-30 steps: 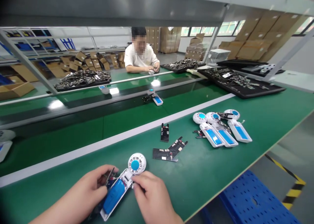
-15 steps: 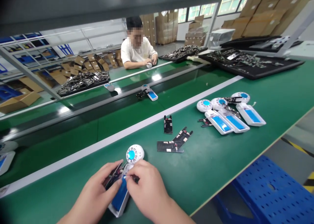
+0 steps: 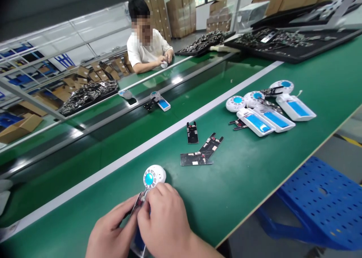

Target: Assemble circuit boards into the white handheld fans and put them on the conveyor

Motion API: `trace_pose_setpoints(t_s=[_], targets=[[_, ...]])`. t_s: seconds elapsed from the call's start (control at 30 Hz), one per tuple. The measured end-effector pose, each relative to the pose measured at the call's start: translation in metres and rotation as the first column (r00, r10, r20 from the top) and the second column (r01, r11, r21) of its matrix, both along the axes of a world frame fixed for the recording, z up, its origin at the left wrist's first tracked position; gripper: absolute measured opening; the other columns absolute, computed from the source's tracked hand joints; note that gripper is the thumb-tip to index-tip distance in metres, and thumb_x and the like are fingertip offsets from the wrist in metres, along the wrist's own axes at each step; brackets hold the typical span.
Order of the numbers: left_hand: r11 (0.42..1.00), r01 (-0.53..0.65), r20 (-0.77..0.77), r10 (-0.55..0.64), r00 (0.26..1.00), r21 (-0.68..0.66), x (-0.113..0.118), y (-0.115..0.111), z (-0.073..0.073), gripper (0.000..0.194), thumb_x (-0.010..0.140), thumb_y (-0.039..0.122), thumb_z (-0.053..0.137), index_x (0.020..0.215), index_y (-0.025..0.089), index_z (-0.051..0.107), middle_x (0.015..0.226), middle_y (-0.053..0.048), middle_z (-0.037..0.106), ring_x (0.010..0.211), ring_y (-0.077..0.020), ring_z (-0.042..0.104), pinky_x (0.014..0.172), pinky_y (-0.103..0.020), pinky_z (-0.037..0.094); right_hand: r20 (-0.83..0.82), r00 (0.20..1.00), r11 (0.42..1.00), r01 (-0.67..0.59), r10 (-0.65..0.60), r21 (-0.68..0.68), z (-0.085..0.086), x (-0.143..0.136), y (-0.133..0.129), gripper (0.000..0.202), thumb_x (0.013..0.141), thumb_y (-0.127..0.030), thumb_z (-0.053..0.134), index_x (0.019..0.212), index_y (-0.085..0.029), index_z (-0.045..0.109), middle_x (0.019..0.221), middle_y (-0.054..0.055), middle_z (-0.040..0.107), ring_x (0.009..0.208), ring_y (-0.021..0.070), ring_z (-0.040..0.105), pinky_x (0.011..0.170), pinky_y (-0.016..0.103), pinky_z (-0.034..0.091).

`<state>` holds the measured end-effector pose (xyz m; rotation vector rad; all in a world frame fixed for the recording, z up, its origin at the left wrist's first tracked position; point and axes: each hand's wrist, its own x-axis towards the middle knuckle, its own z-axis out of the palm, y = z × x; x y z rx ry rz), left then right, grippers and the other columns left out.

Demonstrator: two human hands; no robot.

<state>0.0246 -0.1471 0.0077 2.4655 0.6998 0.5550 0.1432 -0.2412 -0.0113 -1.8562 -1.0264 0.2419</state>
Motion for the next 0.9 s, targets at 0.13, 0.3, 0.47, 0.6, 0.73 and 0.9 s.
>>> trace_pose_setpoints(t_s=[0.13, 0.3, 0.47, 0.6, 0.73, 0.9], targets=[[0.989, 0.095, 0.05, -0.101, 0.994, 0.115, -0.003, 0.003, -0.007, 0.033, 0.088, 0.017, 0.063, 0.118, 0.03, 0.069, 0.113, 0.002, 0.075, 0.097, -0.0158, 0.074, 0.088, -0.019, 0.059, -0.102, 0.995, 1.0, 0.004, -0.004, 0.007, 0.001, 0.003, 0.0, 0.017, 0.08, -0.012, 0.049, 0.065, -0.02, 0.046, 0.073, 0.002, 0.058, 0.072, 0.0179, 0.053, 0.066, 0.029, 0.036], [0.972, 0.153, 0.012, -0.158, 0.987, 0.179, -0.006, 0.004, -0.009, 0.04, 0.088, 0.01, 0.06, 0.122, 0.03, 0.064, 0.118, 0.0, 0.073, 0.104, -0.0185, 0.072, 0.092, -0.026, 0.058, -0.156, 0.988, 1.0, -0.018, 0.018, -0.001, 0.002, 0.005, -0.001, 0.017, 0.08, -0.011, 0.05, 0.065, -0.02, 0.049, 0.074, 0.003, 0.059, 0.073, 0.0183, 0.054, 0.066, 0.029, 0.038], [0.948, 0.195, 0.017, -0.205, 0.979, 0.252, -0.01, 0.007, -0.01, 0.049, 0.086, 0.008, 0.061, 0.13, 0.03, 0.057, 0.118, -0.003, 0.073, 0.104, -0.02, 0.072, 0.092, -0.028, 0.058, -0.055, 0.997, 0.999, -0.046, 0.046, 0.007, -0.003, 0.001, -0.001, 0.017, 0.082, -0.012, 0.047, 0.067, -0.02, 0.048, 0.074, 0.004, 0.059, 0.073, 0.0192, 0.053, 0.071, 0.032, 0.037], [0.922, 0.272, 0.009, -0.285, 0.958, 0.275, -0.013, 0.012, -0.007, 0.058, 0.084, 0.001, 0.059, 0.135, 0.029, 0.054, 0.121, -0.006, 0.072, 0.107, -0.0213, 0.07, 0.093, -0.031, 0.057, -0.082, 0.995, 0.998, -0.057, 0.057, 0.002, -0.004, -0.001, 0.0, 0.016, 0.08, -0.01, 0.047, 0.068, -0.02, 0.05, 0.074, 0.003, 0.06, 0.074, 0.0193, 0.055, 0.074, 0.032, 0.037], [0.939, 0.287, 0.065, -0.303, 0.951, 0.188, -0.011, 0.009, -0.004, 0.057, 0.082, 0.001, 0.061, 0.131, 0.03, 0.059, 0.121, -0.007, 0.072, 0.106, -0.0217, 0.07, 0.09, -0.03, 0.059, -0.058, 0.995, 0.995, -0.087, 0.084, -0.045, -0.001, -0.002, 0.002, 0.016, 0.079, -0.009, 0.047, 0.067, -0.019, 0.05, 0.072, 0.003, 0.061, 0.071, 0.0188, 0.054, 0.073, 0.033, 0.037], [0.939, -0.069, 0.013, 0.078, 0.997, -0.337, -0.001, 0.032, 0.008, 0.014, 0.085, 0.028, 0.064, 0.094, 0.024, 0.074, 0.101, -0.005, 0.078, 0.087, -0.0223, 0.075, 0.075, -0.027, 0.062, -0.081, 0.994, 0.997, -0.077, 0.074, -0.032, -0.003, 0.01, 0.008, 0.015, 0.076, -0.009, 0.056, 0.067, -0.02, 0.058, 0.069, 0.0, 0.062, 0.067, 0.0175, 0.06, 0.066, 0.028, 0.04]])
